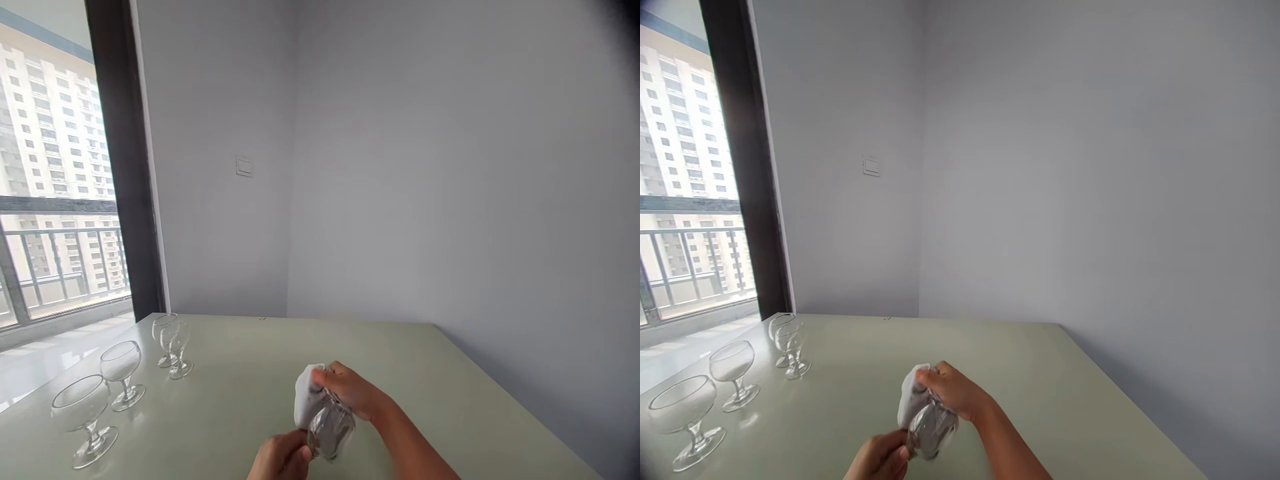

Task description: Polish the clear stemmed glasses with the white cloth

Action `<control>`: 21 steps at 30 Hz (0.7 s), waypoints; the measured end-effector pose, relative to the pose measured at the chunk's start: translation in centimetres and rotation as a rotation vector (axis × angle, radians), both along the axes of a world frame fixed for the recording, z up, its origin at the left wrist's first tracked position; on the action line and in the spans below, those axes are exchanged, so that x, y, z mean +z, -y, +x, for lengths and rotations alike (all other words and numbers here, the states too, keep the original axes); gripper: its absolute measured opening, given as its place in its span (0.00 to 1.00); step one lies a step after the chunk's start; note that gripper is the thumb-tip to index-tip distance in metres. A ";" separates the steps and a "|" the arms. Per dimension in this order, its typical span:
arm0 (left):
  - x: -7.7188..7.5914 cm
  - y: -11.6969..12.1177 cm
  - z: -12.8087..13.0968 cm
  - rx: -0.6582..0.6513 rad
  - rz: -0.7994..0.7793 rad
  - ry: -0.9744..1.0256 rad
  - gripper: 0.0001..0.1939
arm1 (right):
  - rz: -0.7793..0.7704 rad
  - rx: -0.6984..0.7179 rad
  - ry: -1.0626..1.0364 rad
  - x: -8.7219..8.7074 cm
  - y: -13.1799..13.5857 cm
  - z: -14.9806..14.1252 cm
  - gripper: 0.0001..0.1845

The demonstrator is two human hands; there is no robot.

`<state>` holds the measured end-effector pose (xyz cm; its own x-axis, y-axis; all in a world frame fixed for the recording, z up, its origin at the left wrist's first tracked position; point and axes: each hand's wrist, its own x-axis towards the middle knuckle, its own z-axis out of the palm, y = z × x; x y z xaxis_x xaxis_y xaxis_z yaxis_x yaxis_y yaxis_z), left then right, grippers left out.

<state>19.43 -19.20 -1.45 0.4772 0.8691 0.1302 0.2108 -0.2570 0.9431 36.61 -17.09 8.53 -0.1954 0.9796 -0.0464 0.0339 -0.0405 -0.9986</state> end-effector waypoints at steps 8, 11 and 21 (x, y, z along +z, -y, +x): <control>0.6 -0.3 0.4 0.224 -0.172 0.471 0.25 | -0.105 -0.265 -0.667 -4.5 0.6 -5.3 0.29; 0.6 -0.6 0.3 0.299 -0.288 0.584 0.24 | 0.171 -0.340 -0.282 -7.0 1.6 -7.3 0.28; 3.4 -0.6 -1.7 0.432 -0.349 0.639 0.23 | 0.839 -0.167 0.772 -8.5 3.2 -8.1 0.20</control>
